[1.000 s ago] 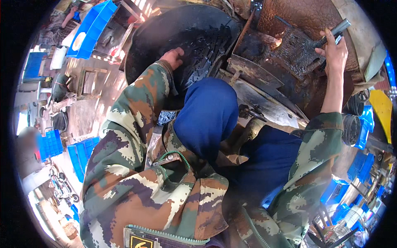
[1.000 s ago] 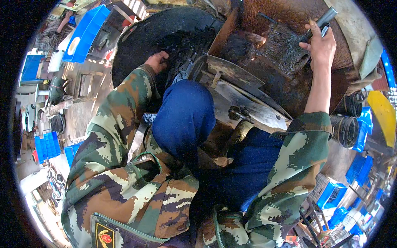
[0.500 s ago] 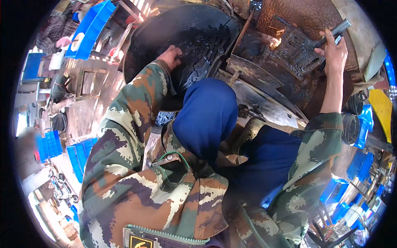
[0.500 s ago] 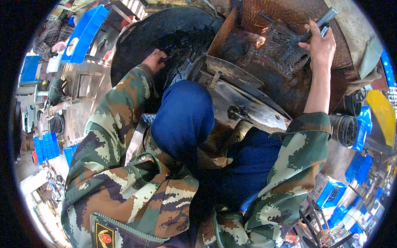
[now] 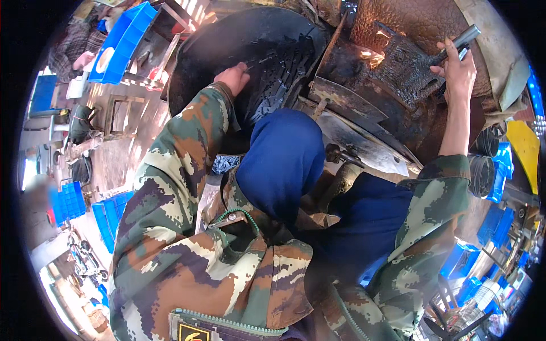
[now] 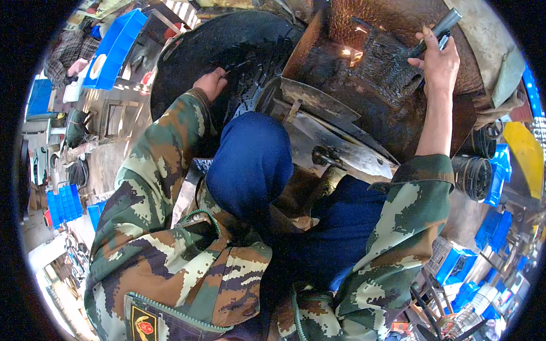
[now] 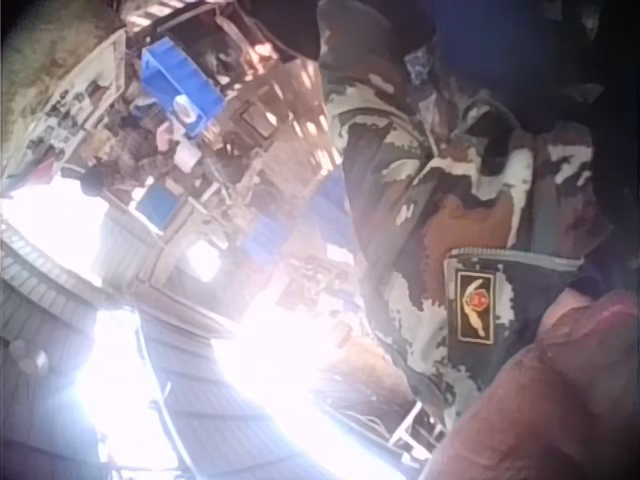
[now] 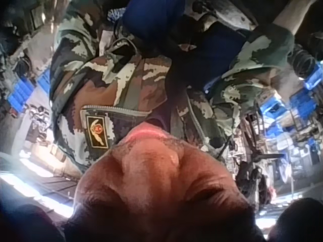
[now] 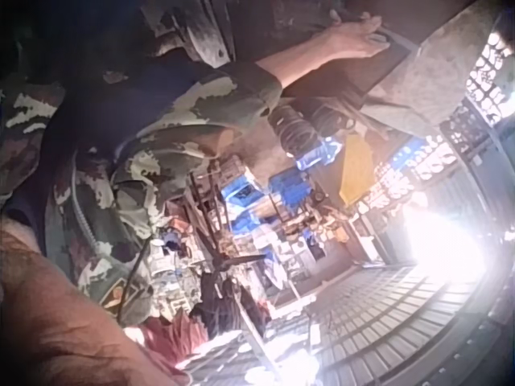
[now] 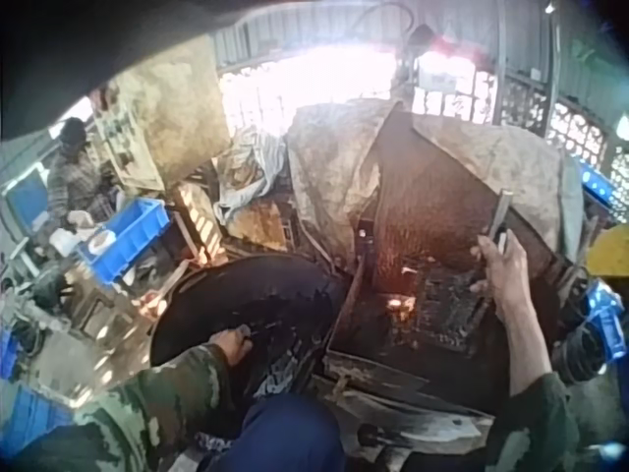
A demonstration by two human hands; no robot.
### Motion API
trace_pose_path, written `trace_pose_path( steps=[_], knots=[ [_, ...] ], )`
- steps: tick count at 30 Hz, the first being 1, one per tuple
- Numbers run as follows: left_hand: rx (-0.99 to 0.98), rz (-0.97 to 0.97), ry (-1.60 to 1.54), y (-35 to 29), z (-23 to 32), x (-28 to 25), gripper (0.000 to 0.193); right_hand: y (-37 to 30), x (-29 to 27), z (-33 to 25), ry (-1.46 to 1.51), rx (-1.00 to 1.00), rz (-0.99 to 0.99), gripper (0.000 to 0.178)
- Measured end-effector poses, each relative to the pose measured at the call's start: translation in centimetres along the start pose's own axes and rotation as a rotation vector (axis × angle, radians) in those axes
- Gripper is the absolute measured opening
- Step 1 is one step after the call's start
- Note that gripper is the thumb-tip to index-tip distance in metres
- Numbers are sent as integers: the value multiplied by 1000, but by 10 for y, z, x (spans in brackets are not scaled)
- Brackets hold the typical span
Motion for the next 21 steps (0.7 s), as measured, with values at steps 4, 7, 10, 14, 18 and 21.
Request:
trace_pose_path(
  steps=[4,7,10,14,18,21],
  knots=[
    [-113,50,-190,8,-18,-7,33,1,5,-2,39,-11,-14,38],
    [60,153,-363,3,-22,-24,28,3,16,-4,42,-13,-23,37],
    [176,78,-713,4,22,-32,25,1,1,-7,-11,2,6,36],
    [89,-24,-1054,-18,90,-72,24,-3,0,-4,20,-41,10,36],
    [149,-159,-1151,-24,139,-99,18,-2,5,-9,-6,-65,1,35],
    [248,-183,-1225,-29,191,-116,18,0,6,-7,-10,-71,10,33]
  ],
)
Point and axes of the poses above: each hand's wrist, its own y-axis towards the middle knuckle, its own x-axis out of the palm, z = x × y, the point moved 5 cm from there along y, towards the middle knuckle, and after that the axes turned 6 degrees about -z, right-handed, at the moved point
